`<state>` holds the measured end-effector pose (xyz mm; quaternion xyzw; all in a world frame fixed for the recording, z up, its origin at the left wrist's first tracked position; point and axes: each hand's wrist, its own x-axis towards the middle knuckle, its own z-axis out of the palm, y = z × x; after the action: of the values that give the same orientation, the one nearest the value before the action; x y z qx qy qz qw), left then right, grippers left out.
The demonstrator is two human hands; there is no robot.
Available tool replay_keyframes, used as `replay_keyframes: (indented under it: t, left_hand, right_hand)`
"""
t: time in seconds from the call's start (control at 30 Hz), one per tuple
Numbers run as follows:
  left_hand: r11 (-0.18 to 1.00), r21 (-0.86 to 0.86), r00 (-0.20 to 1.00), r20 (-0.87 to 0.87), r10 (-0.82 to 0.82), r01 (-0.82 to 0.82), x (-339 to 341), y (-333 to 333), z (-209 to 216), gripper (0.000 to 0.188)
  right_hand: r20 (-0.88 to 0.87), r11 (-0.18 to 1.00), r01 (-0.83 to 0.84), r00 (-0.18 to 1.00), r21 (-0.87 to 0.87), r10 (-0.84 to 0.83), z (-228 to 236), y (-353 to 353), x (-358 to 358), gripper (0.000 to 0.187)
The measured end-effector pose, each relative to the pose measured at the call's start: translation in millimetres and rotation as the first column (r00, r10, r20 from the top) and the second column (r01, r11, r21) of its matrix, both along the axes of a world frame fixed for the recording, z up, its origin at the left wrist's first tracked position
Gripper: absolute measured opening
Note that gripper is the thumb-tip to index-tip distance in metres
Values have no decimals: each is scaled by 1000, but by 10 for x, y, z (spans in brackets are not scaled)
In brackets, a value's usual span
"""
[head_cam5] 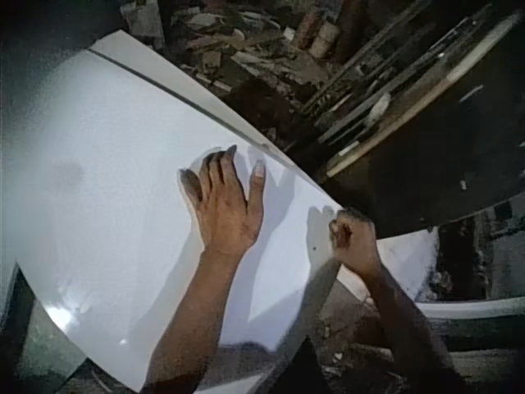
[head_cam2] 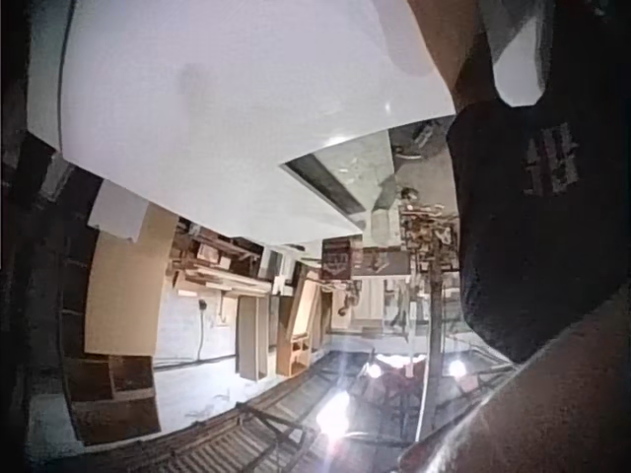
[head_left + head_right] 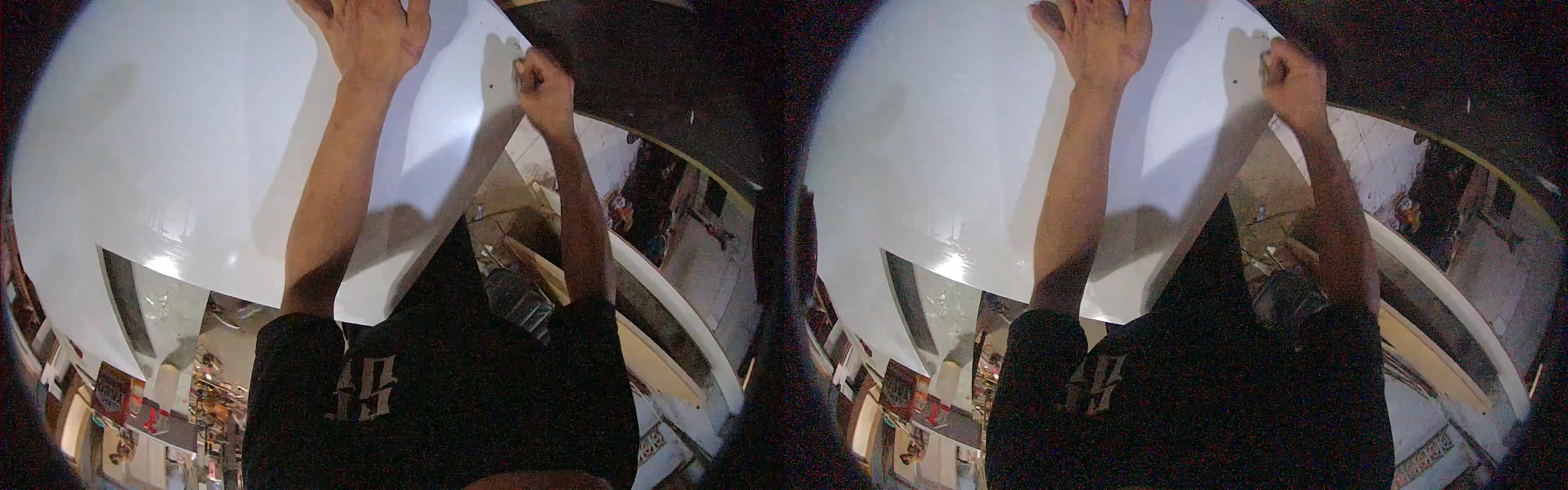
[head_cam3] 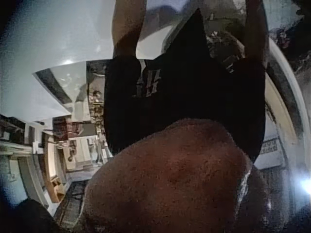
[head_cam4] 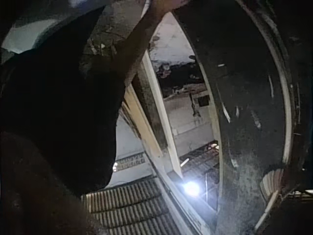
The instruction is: The person applies glue along the edges of a white laminate sheet and wipes the surface with a small cloth.
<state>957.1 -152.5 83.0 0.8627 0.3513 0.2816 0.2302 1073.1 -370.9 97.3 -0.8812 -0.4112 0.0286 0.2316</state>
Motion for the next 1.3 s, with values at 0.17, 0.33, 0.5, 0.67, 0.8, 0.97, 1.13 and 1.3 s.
replay_keyframes:
  t: [0.17, 0.33, 0.5, 0.67, 0.8, 0.97, 1.13, 1.3]
  left_hand:
    - [1000, -17, 1000, -10, -15, 14, -29, -19, -2, 64]
    - [1000, 17, 1000, -25, 7, -6, -5, -6, -27, 64]
    - [1000, -12, 1000, -12, -21, 21, -16, -23, -22, 64]
    - [1000, -16, 1000, -9, -16, 16, -49, -6, -20, 65]
    - [1000, -12, 1000, -11, -5, 5, -29, -14, -38, 65]
    - [1000, -15, 999, -35, -5, 5, -37, -5, -44, 65]
    - [999, -37, 1000, -20, -14, 13, -40, -3, -7, 65]
    - [999, -32, 1000, -28, -13, 12, -67, 8, -27, 65]
  right_hand:
    - [2, 999, -24, 1000, -31, 24, 2, -45, 40, 16]
    - [65, 997, -70, 996, 27, 68, -12, -61, -62, 25]
    - [14, 995, -20, 1000, -102, 22, -7, -89, 175, 10]
    - [35, 999, -38, 999, 2, 38, 34, -65, -156, 12]
    - [-12, 995, -1, 1000, -100, -1, 2, -35, 129, 9]
    - [57, 998, -46, 997, -41, 49, -57, -86, -71, 10]
    - [35, 998, -61, 997, -20, 62, -5, 40, 64, 17]
    - [14, 998, -48, 999, -33, 49, -26, -81, -192, 22]
